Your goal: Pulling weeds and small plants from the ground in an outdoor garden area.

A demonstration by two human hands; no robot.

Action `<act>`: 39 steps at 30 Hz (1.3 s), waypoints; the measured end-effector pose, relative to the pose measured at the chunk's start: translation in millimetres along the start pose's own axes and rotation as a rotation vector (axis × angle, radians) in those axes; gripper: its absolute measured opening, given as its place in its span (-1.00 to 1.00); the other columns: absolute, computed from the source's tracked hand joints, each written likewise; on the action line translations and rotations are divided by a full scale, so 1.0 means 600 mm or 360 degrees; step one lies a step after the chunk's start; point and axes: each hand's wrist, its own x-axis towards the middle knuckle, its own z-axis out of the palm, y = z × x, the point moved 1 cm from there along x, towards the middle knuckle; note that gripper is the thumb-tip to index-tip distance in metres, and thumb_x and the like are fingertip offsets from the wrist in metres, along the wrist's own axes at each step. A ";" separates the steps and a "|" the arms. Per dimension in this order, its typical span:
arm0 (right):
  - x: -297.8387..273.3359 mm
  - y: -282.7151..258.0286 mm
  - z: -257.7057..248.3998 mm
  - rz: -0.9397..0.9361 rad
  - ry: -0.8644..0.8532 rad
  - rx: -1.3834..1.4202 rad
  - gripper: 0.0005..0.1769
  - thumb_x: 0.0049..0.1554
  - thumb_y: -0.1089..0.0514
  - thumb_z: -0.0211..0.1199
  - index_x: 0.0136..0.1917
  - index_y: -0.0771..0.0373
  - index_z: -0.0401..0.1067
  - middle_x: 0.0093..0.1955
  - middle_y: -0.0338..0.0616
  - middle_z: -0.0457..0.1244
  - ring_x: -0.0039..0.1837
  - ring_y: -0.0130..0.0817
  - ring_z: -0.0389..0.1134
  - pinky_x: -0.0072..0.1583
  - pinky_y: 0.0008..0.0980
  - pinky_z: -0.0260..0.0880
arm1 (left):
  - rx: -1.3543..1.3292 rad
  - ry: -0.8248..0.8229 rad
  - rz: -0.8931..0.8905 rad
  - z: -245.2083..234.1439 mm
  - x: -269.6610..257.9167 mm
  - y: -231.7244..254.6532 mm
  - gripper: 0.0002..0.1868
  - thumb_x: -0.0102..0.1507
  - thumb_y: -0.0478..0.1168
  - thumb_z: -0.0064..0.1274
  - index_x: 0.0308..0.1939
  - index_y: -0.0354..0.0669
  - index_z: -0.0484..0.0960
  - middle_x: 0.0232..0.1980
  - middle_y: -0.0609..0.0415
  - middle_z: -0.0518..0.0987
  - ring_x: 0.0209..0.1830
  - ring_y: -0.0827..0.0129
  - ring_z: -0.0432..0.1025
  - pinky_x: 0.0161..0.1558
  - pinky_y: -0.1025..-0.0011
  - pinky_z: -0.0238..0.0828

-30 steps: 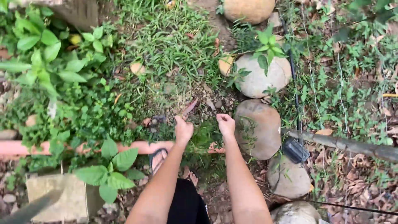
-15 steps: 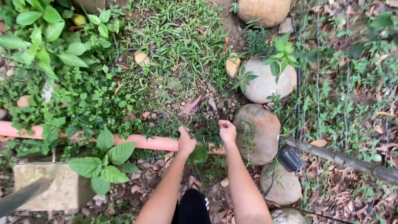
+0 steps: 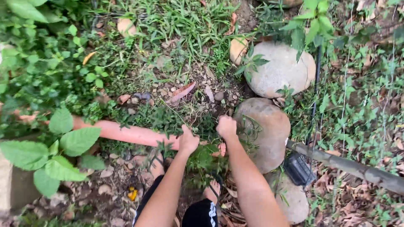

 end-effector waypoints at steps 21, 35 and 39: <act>0.148 0.009 0.348 -0.0068 -0.0088 -0.0643 -0.74 0.22 0.11 0.10 -0.01 0.10 0.63 0.05 -0.19 0.43 0.20 -0.11 0.37 0.22 0.02 0.34 | 0.0119 -0.0131 0.0094 0.076 0.096 -0.115 -0.37 0.20 -0.16 0.14 0.23 -0.20 0.16 -0.01 -0.46 0.59 0.09 -0.32 0.48 0.15 0.00 0.35; 0.057 0.022 0.210 0.0104 0.0284 0.0050 -0.74 0.14 0.22 0.07 0.02 0.28 0.53 0.20 0.08 0.33 0.31 -0.01 0.29 0.19 -0.15 0.42 | 0.0023 -0.0071 0.0183 0.110 0.131 -0.134 -0.45 0.19 -0.18 0.16 0.13 -0.25 0.22 -0.05 -0.43 0.60 0.06 -0.30 0.49 0.14 0.00 0.36; 0.041 0.002 0.162 -0.0644 0.0854 -0.0489 -0.52 0.08 0.18 0.12 0.21 0.47 0.53 0.37 0.18 0.24 0.17 -0.10 0.25 0.13 -0.22 0.28 | 0.0097 -0.0071 0.0013 0.101 0.107 -0.102 -0.43 0.22 -0.16 0.15 0.18 -0.23 0.21 -0.03 -0.45 0.58 0.08 -0.33 0.45 0.13 -0.04 0.32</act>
